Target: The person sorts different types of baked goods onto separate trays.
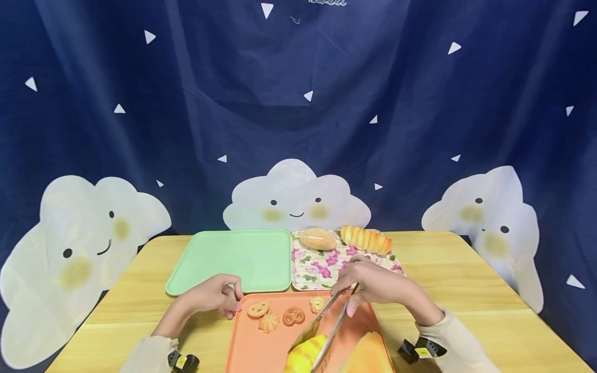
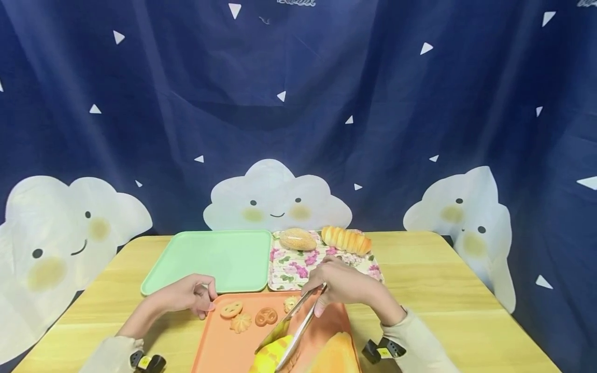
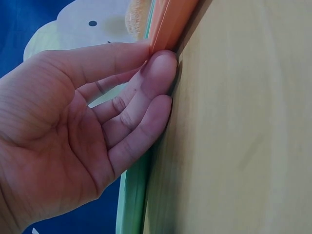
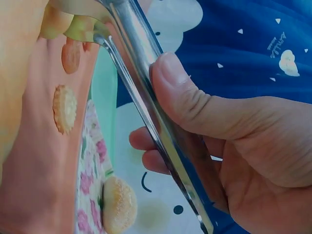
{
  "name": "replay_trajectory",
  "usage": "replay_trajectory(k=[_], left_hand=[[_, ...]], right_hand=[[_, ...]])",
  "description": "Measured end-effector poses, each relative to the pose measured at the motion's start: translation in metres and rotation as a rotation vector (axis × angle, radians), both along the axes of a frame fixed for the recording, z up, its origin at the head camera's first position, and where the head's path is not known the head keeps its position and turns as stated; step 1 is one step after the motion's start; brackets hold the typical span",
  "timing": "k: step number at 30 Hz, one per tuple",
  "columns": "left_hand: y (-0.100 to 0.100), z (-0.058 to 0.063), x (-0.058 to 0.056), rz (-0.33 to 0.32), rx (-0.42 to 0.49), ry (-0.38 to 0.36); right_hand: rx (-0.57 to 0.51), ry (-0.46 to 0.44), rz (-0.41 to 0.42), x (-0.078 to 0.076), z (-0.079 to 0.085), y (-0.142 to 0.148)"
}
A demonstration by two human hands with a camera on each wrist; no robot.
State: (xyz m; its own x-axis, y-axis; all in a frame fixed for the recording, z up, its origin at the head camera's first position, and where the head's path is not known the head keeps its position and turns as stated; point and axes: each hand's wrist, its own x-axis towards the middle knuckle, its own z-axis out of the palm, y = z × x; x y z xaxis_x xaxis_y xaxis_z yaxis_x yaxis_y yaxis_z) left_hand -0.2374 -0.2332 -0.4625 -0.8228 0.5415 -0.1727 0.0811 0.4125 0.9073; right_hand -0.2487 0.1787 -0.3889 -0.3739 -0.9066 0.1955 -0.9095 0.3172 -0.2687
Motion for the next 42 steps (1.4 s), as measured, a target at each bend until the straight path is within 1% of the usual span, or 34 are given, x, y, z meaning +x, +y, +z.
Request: replay_trajectory(k=[5, 11, 14, 21, 25, 28, 32, 34, 38, 42], left_hand=[[-0.001, -0.002, 0.001, -0.005, 0.018, -0.006], [0.000, -0.002, 0.002, -0.015, 0.025, -0.007], [0.000, -0.001, 0.002, -0.012, 0.017, -0.005], [-0.001, 0.000, 0.002, -0.003, 0.001, 0.005], [-0.001, 0.000, 0.001, -0.003, 0.000, 0.004], [-0.001, -0.001, 0.001, -0.005, 0.002, 0.003], [-0.001, 0.000, 0.001, -0.011, 0.000, 0.008], [-0.001, 0.000, 0.000, -0.014, 0.000, 0.009], [-0.002, 0.001, 0.000, -0.019, 0.005, 0.003], [-0.002, 0.002, -0.001, -0.023, 0.010, 0.004]], right_hand=[[-0.007, 0.021, -0.012, 0.000, 0.001, -0.001], [-0.097, 0.077, 0.023, -0.005, 0.005, 0.008], [-0.142, 0.074, -0.003, -0.004, 0.009, 0.012], [-0.259, 0.131, -0.084, -0.007, 0.020, 0.022], [-0.327, 0.126, -0.173, -0.009, 0.024, 0.030], [-0.369, 0.145, -0.265, -0.010, 0.027, 0.036], [-0.418, 0.171, -0.361, -0.014, 0.030, 0.045], [-0.424, 0.194, -0.405, -0.016, 0.030, 0.049], [-0.395, 0.272, -0.500, -0.020, 0.030, 0.054], [-0.356, 0.319, -0.625, -0.022, 0.028, 0.055]])
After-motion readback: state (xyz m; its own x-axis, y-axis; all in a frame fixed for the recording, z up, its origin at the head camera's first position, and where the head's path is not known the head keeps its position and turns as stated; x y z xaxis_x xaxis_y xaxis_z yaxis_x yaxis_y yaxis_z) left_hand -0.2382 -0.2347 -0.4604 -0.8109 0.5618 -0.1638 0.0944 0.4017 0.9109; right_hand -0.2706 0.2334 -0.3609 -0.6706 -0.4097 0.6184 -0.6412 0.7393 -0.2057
